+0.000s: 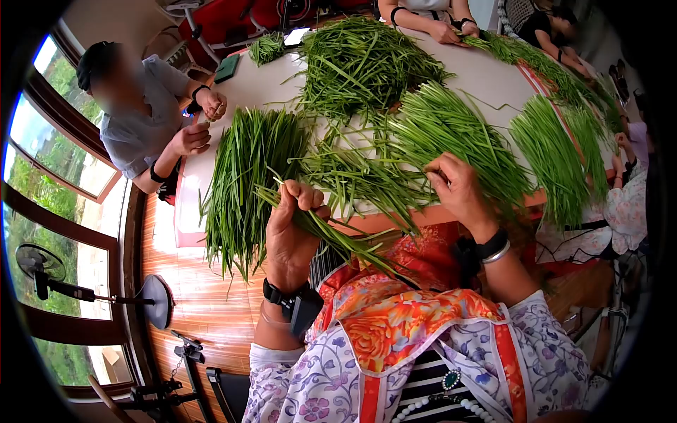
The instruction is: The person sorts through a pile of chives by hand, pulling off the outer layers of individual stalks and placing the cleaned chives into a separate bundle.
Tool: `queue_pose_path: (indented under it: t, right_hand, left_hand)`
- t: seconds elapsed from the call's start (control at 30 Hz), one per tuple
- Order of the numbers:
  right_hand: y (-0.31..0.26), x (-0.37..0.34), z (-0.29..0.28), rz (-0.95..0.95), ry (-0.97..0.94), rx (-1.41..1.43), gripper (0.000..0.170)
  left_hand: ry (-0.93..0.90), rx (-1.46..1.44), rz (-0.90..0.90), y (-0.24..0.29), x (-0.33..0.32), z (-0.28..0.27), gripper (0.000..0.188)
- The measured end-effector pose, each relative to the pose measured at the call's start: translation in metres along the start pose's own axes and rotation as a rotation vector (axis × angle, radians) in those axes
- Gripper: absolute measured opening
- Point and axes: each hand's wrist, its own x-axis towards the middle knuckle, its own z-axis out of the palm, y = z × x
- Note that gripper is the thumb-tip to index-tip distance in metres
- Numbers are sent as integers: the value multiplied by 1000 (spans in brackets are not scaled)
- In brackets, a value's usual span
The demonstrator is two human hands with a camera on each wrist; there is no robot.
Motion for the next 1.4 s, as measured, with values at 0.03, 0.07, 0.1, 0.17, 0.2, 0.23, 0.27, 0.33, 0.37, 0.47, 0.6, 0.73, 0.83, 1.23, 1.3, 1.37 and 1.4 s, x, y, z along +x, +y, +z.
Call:
queue_pose_path:
  t: [0.03, 0.07, 0.1, 0.17, 0.2, 0.23, 0.27, 0.33, 0.37, 0.47, 0.6, 0.73, 0.83, 1.23, 1.3, 1.37, 1.4]
  right_hand:
    - [11, 2, 0, 120, 20, -26, 11]
    - [21, 6, -1, 110, 18, -89, 10]
    - [26, 11, -2, 102, 14, -151, 9]
    - [26, 18, 2, 104, -50, -287, 8]
    - [25, 21, 4, 103, -83, -354, 9]
    - [26, 24, 8, 94, -102, -398, 10]
    - [29, 26, 13, 84, -122, -441, 12]
    - [33, 29, 20, 66, -139, -505, 14]
    - [34, 30, 21, 66, -130, -512, 14]
    - [38, 29, 18, 71, -91, -468, 12]
    - [31, 31, 5, 217, -66, -81, 10]
    - [45, 29, -2, 327, -107, 106, 12]
    - [41, 30, -4, 321, -117, 189, 13]
    - [-4, 27, 12, -126, -70, -318, 18]
    - [-16, 23, 17, -187, -76, -350, 20]
    - [-23, 18, 25, -229, -101, -360, 22]
    - [-27, 16, 27, -242, -118, -349, 22]
  left_hand:
    - [22, 24, -25, -8, 3, -1, 12]
    - [30, 29, -72, -15, 6, -2, 14]
    - [82, 48, -104, -22, 8, -1, 17]
    - [101, 11, -188, -34, 14, -4, 17]
    - [111, -17, -213, -41, 17, -3, 18]
    - [144, -26, -243, -46, 19, -3, 19]
    - [162, -35, -266, -49, 20, -4, 20]
    - [211, -27, -294, -54, 22, -8, 22]
    - [225, -19, -296, -55, 22, -12, 21]
    - [282, 3, -308, -60, 22, -18, 22]
    - [288, 54, -308, -59, 22, -18, 22]
    - [292, 101, -318, -60, 25, -14, 19]
    - [298, 143, -329, -61, 25, -15, 19]
    - [446, 319, -304, -68, 31, 8, 18]
    - [497, 332, -273, -74, 33, 7, 16]
    - [518, 361, -230, -78, 34, 5, 16]
    - [527, 365, -198, -79, 33, 8, 10]
